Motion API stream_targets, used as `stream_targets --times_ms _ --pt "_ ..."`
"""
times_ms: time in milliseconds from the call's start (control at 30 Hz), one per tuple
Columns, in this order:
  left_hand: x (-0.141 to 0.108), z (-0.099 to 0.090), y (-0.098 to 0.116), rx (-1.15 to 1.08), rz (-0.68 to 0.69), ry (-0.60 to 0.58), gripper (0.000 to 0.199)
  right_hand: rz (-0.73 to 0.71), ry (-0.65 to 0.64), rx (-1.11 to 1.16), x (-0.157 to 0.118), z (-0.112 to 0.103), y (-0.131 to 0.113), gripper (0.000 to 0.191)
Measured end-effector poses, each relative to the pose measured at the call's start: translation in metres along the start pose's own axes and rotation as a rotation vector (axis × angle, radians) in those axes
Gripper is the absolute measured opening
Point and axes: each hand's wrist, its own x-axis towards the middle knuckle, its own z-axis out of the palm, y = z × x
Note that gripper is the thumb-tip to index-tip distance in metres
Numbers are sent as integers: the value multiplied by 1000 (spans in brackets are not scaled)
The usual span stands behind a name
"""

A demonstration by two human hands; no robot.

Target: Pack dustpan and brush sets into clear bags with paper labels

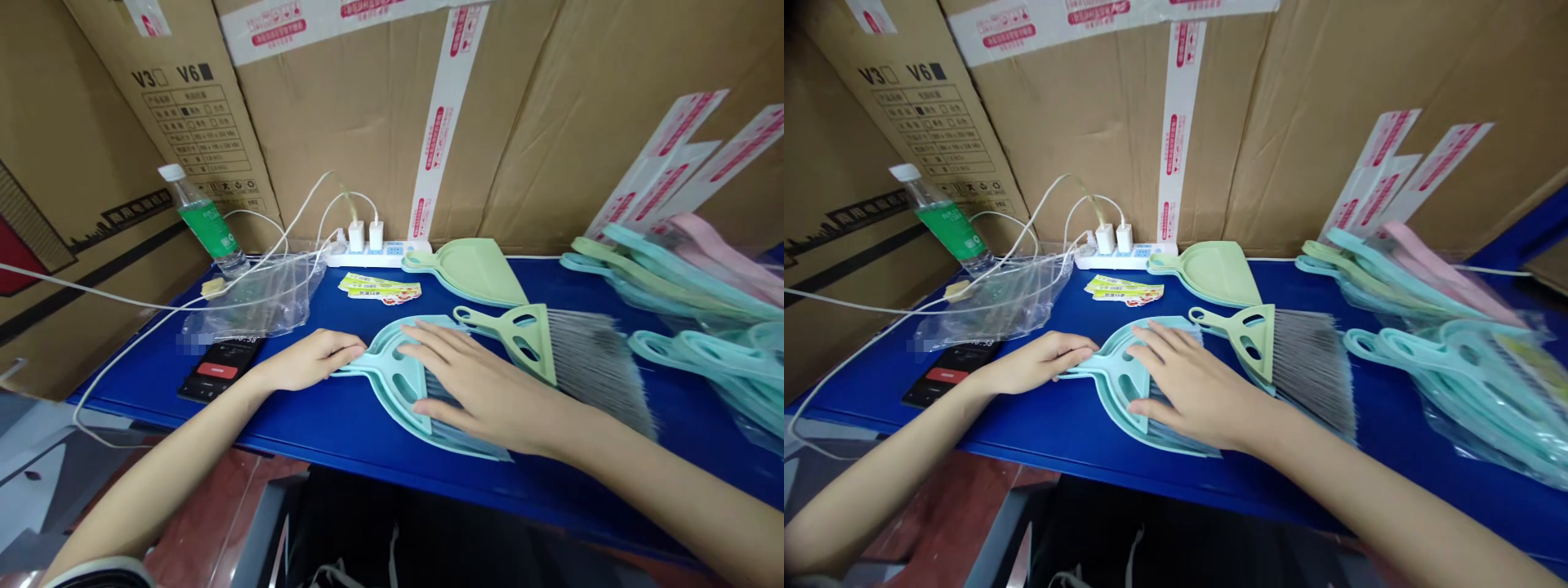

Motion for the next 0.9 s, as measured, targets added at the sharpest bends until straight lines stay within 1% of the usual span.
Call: stream_targets --times_ms 67,167,233,367,533,700,900 --pt "0 0 -1 -64 -16 -29 38 5 -49 24 -3 4 8 63" --pt "0 2 -3 -231 -58 -78 42 11 -110 75 -7 14 12 67" --pt "0 4 -5 -341 -78 -80 44 7 -107 103 -9 19 11 66" --pt "1 6 -7 -486 -80 -54 52 -12 -63 120 -11 24 9 68" --pt "3 6 -8 -531 -80 -101 48 -8 -22 82 -14 28 8 72" --pt "3 4 -8 -564 -115 -133 52 -15 7 66 -18 30 11 80" --pt "3 4 -7 -565 -103 -148 51 3 -28 77 -15 26 8 71"
